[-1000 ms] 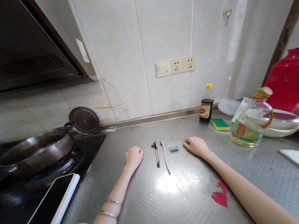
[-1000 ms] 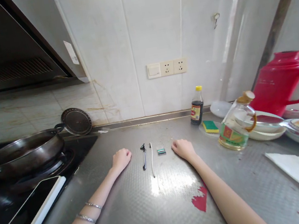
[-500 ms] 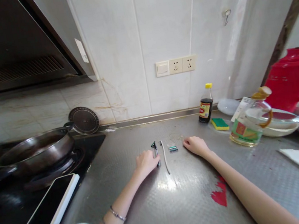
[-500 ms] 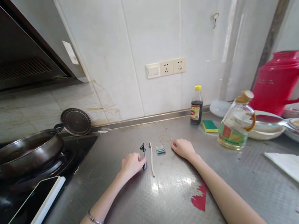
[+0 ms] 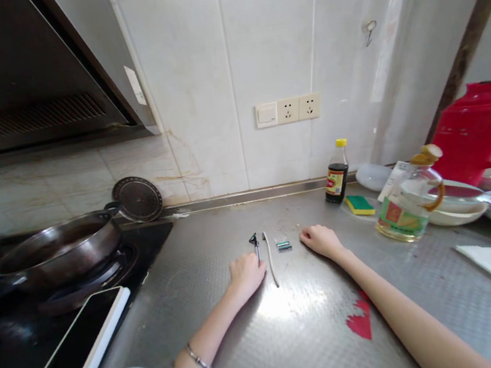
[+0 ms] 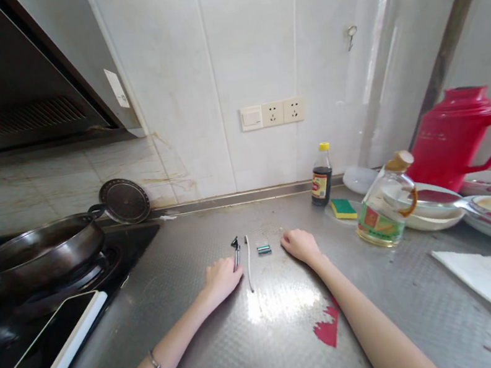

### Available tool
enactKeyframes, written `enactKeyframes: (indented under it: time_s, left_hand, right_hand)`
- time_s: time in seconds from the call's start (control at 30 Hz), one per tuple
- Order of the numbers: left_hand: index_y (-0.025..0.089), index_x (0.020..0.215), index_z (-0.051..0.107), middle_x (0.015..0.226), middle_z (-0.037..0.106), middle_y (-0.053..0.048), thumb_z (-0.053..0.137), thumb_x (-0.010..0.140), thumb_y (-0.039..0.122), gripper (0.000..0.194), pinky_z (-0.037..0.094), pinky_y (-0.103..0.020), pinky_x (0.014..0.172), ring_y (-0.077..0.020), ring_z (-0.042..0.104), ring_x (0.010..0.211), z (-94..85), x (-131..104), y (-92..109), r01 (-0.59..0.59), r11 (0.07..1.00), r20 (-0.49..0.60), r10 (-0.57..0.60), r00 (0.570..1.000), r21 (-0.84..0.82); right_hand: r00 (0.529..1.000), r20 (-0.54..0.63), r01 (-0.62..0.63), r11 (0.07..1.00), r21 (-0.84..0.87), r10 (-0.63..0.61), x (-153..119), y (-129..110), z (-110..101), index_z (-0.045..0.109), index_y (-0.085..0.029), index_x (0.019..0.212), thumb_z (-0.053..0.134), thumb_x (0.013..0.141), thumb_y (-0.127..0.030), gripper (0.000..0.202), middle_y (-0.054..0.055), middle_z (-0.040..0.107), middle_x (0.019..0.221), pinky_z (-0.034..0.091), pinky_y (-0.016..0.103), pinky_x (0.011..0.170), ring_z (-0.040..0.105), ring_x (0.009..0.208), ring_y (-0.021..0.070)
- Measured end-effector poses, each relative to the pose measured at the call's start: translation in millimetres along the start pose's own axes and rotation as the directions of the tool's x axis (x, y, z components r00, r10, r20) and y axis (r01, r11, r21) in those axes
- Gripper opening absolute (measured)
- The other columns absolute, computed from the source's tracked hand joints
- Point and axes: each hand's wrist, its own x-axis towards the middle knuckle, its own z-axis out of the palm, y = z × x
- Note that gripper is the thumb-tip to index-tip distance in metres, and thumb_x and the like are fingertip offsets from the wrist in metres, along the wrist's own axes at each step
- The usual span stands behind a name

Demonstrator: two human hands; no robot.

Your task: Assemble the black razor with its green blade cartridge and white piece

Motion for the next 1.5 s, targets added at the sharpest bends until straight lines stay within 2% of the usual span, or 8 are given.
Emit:
enactKeyframes:
  time_s: [0.2, 0.37, 0.47, 0.57, 0.77, 1.23, 1.37, 1.5]
  left_hand:
    - [0.014, 0.088, 0.064, 0.090, 0.067, -0.015, 0.037, 0.084, 0.032, 0.033, 0.043, -0.033, 0.071, -0.0256, 0.063, 0.085, -9.6, 2.5, -3.7, 0.048, 0.999, -0.041, -0.048, 0.998, -0.013]
    - [0.017, 0.086, 0.061, 0.080, 0.067, -0.010, 0.035, 0.086, 0.040, 0.035, 0.039, -0.028, 0.065, -0.0219, 0.062, 0.077, -20.0, 6.7, -6.7, 0.054, 0.996, -0.159, -0.065, 0.985, -0.076]
    - [0.019, 0.080, 0.059, 0.073, 0.065, -0.005, 0.035, 0.086, 0.042, 0.033, 0.034, -0.024, 0.059, -0.0175, 0.060, 0.070, -19.4, 5.7, -4.3, -0.018, 0.985, -0.224, -0.021, 0.974, -0.171]
    - [0.019, 0.076, 0.057, 0.068, 0.063, -0.003, 0.037, 0.086, 0.041, 0.032, 0.030, -0.023, 0.055, -0.0143, 0.057, 0.062, -17.1, 2.3, 1.0, -0.115, 0.957, -0.282, 0.037, 0.959, -0.266]
    - [0.018, 0.073, 0.054, 0.063, 0.060, -0.002, 0.037, 0.087, 0.037, 0.029, 0.029, -0.022, 0.053, -0.0122, 0.053, 0.056, -14.7, -1.7, 10.0, -0.219, 0.883, -0.325, 0.081, 0.942, -0.415]
    - [0.017, 0.057, 0.052, 0.053, 0.053, -0.001, 0.028, 0.087, 0.046, 0.048, 0.029, -0.023, 0.053, -0.0113, 0.048, 0.052, -33.2, 2.5, -1.6, -0.213, 0.878, -0.365, 0.048, 0.930, -0.429]
    - [0.016, 0.060, 0.049, 0.053, 0.050, 0.000, 0.030, 0.086, 0.044, 0.042, 0.034, -0.020, 0.052, -0.0103, 0.049, 0.054, -37.3, 25.9, -5.9, -0.196, 0.720, -0.380, -0.101, 0.920, -0.666]
    - [0.016, 0.084, 0.049, 0.060, 0.054, 0.001, 0.033, 0.084, 0.039, 0.028, 0.039, -0.019, 0.046, -0.0106, 0.053, 0.050, -39.8, 51.4, -5.1, -0.004, 0.267, -0.066, -0.225, 0.972, -0.964]
  right_hand:
    - [0.998, -0.063, -0.022, 0.998, 0.063, 0.026, -1.3, -0.4, -5.9, 0.067, -0.018, 0.072, 0.032, 0.088, -0.038, 0.042, 0.010, 0.068, 0.077, 0.034, 0.023, 0.055, 0.062, 0.071, 0.0185]
    - [0.981, -0.186, 0.027, 0.920, 0.392, 0.050, 1.7, -20.6, -17.5, 0.064, -0.016, 0.066, 0.036, 0.086, -0.039, 0.041, 0.007, 0.065, 0.064, 0.034, 0.022, 0.054, 0.058, 0.063, 0.0154]
    - [0.990, -0.144, 0.094, 0.690, 0.717, 0.014, 1.9, -49.1, -25.6, 0.065, -0.014, 0.072, 0.039, 0.084, -0.037, 0.037, 0.005, 0.062, 0.061, 0.038, 0.020, 0.054, 0.056, 0.059, 0.0131]
    - [0.999, 0.049, -0.040, 0.320, 0.947, -0.021, -3.6, -81.4, -33.5, 0.064, -0.013, 0.082, 0.046, 0.080, -0.037, 0.030, 0.006, 0.065, 0.077, 0.041, 0.019, 0.050, 0.057, 0.063, 0.0124]
    - [0.976, 0.183, -0.198, -0.135, 0.971, -0.121, -18.3, -114.9, -40.5, 0.065, -0.016, 0.089, 0.057, 0.075, -0.040, 0.029, 0.005, 0.067, 0.083, 0.046, 0.020, 0.056, 0.057, 0.062, 0.0096]
    - [0.984, 0.169, -0.177, -0.258, 0.950, -0.055, -18.3, -89.3, -48.2, 0.063, -0.014, 0.076, 0.067, 0.068, -0.034, 0.022, 0.005, 0.066, 0.071, 0.049, 0.023, 0.061, 0.062, 0.063, 0.0129]
    - [0.975, 0.222, -0.220, -0.314, 0.924, -0.032, -22.1, -91.0, -48.4, 0.060, -0.015, 0.077, 0.068, 0.068, -0.031, 0.020, 0.006, 0.066, 0.074, 0.049, 0.023, 0.056, 0.063, 0.062, 0.0132]
    - [0.971, 0.239, -0.235, -0.349, 0.907, -0.032, -29.4, -103.7, -44.2, 0.059, -0.016, 0.084, 0.068, 0.066, -0.028, 0.023, 0.000, 0.061, 0.065, 0.047, 0.021, 0.050, 0.055, 0.051, 0.0083]
